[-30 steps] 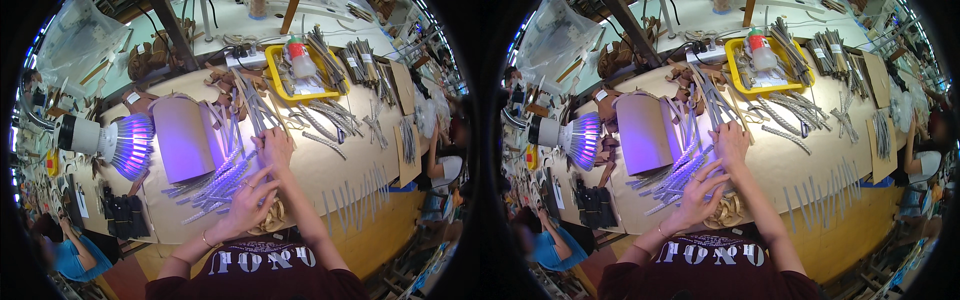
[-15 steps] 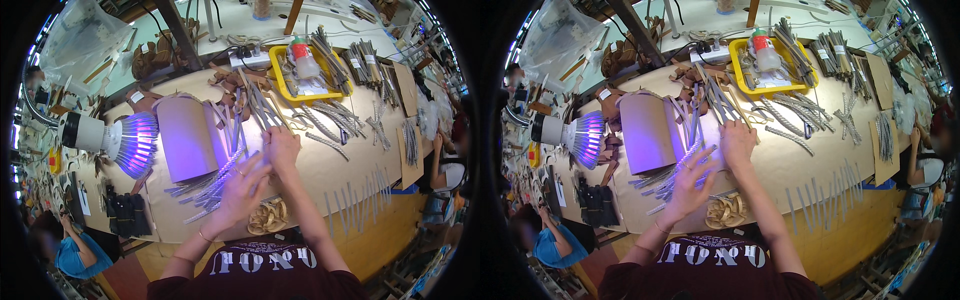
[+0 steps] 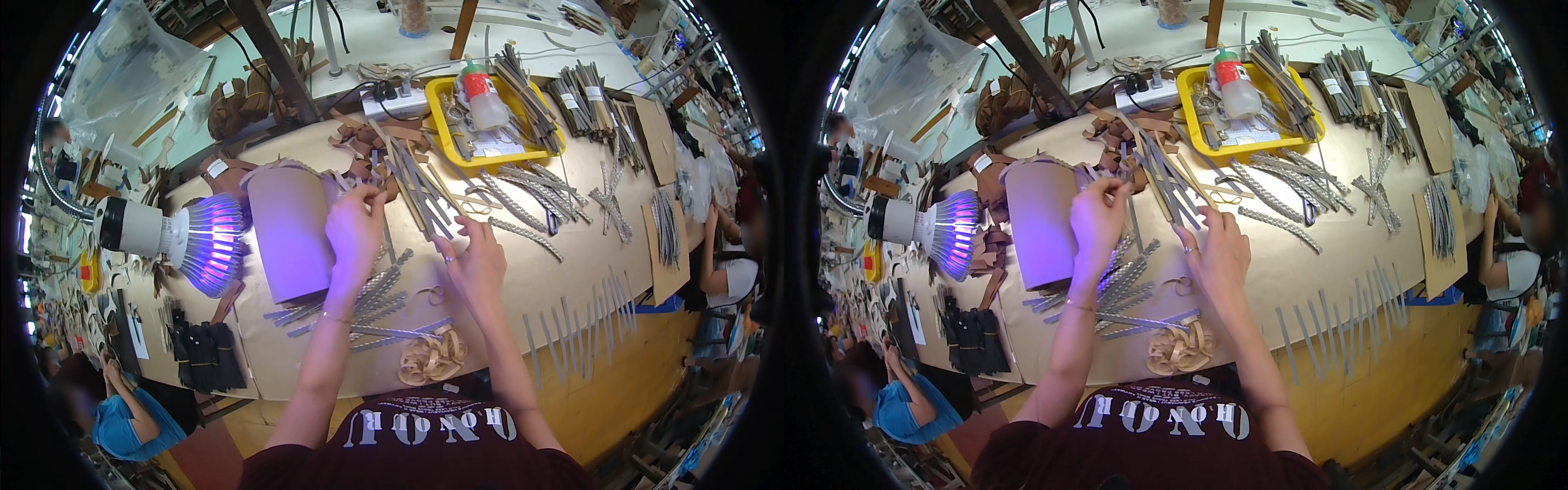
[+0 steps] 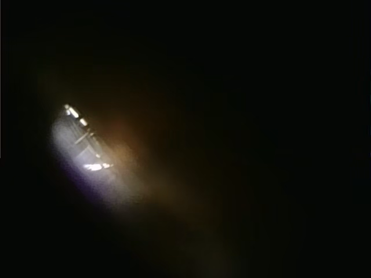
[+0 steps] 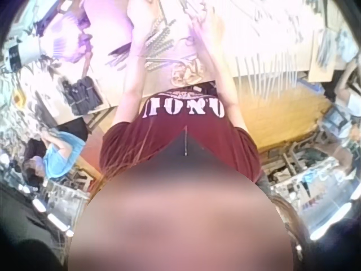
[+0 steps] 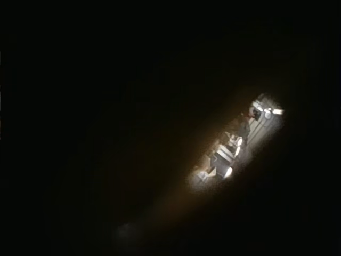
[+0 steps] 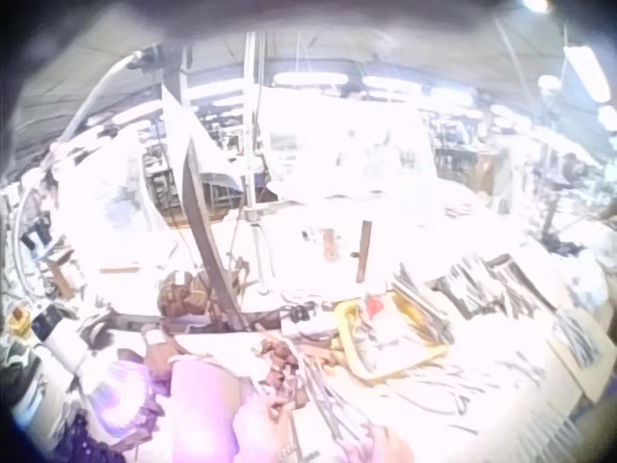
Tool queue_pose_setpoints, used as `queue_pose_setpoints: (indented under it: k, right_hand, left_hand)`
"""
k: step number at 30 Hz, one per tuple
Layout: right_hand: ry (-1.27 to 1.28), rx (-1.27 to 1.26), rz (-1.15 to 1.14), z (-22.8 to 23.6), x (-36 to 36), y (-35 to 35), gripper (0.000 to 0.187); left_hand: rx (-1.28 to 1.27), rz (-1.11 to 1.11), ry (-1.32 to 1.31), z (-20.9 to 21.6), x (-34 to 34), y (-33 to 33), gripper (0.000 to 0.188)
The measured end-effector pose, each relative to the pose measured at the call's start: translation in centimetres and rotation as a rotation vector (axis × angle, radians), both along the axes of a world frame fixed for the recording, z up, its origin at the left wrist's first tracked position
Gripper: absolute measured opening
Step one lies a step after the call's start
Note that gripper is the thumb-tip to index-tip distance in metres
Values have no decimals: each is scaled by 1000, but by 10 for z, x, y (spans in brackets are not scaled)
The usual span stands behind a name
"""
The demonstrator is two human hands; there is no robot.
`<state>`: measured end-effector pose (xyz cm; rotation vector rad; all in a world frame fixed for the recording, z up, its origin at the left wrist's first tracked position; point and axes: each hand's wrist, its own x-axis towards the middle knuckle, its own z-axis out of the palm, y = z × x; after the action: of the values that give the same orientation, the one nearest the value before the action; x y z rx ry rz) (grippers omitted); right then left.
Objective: The person repeatedly picks up a short braided cord and a rubber band, wraps the band around the cord, and places the assembled unit on the table. They continue this one-at-a-time process, accumulating a row of finished items.
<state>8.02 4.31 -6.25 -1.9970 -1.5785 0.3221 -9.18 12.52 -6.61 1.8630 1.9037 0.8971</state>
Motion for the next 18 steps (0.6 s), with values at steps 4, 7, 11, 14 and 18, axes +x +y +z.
queue_pose_setpoints:
  k: [4, 7, 11, 14, 18]
  right_hand:
    - [620, -20, 95, 12, 11, -16, 29]
    - [886, -142, 140, 19, 17, -26, 28]
    - [414, -99, 91, 8, 19, -25, 27]
    - [248, -93, 70, -13, 11, -14, 28]
    - [14, -34, 63, -33, -4, 3, 30]
  left_hand:
    - [-133, -168, -1010, 42, 5, -20, 17]
    - [-222, -194, -1095, 51, 12, -31, 15]
    - [-61, -50, -703, 35, 8, -16, 27]
    - [-9, 65, -348, 22, -7, 1, 38]
    - [159, 38, -27, 18, -14, -11, 36]
